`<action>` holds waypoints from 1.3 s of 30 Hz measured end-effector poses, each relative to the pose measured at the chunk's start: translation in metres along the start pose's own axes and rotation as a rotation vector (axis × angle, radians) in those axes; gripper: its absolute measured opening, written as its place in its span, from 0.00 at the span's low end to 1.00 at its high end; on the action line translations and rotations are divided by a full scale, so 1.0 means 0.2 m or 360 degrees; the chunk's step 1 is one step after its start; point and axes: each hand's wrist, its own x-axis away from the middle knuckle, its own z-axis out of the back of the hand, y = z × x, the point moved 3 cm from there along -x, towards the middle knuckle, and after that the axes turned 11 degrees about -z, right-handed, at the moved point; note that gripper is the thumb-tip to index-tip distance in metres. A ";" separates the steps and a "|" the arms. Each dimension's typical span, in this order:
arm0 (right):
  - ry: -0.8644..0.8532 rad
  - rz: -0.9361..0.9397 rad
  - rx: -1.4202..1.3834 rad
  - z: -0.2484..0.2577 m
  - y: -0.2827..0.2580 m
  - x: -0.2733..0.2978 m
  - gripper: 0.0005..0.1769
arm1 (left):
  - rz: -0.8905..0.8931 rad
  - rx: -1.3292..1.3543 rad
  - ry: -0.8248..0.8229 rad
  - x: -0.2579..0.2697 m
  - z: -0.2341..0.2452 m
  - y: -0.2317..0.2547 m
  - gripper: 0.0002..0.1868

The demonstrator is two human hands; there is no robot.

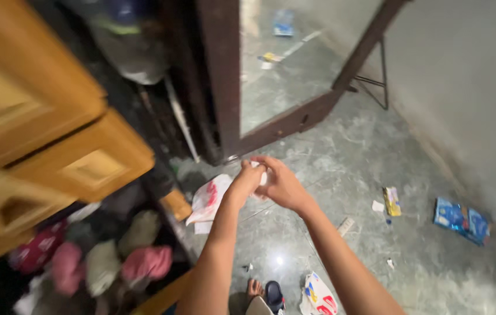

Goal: The person sorts and organizes various items of clothing by retrieving them from a plastic drawer unit and a chair, then folding and stacking them before placing them inside a wooden wardrobe.

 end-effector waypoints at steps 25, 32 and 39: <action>-0.0466 0.0076 0.1336 -1.70 -0.45 -0.10 0.37 | -0.0606 -0.1001 0.1055 0.87 1.49 -0.19 0.16; 0.0231 -0.0039 0.0274 -1.07 -0.91 0.28 0.37 | -0.0905 -0.1062 0.0723 1.09 1.13 0.49 0.18; 0.1286 -0.0174 0.0007 -0.10 -1.18 1.04 0.49 | -0.1456 -0.0737 0.0040 1.40 0.21 1.18 0.21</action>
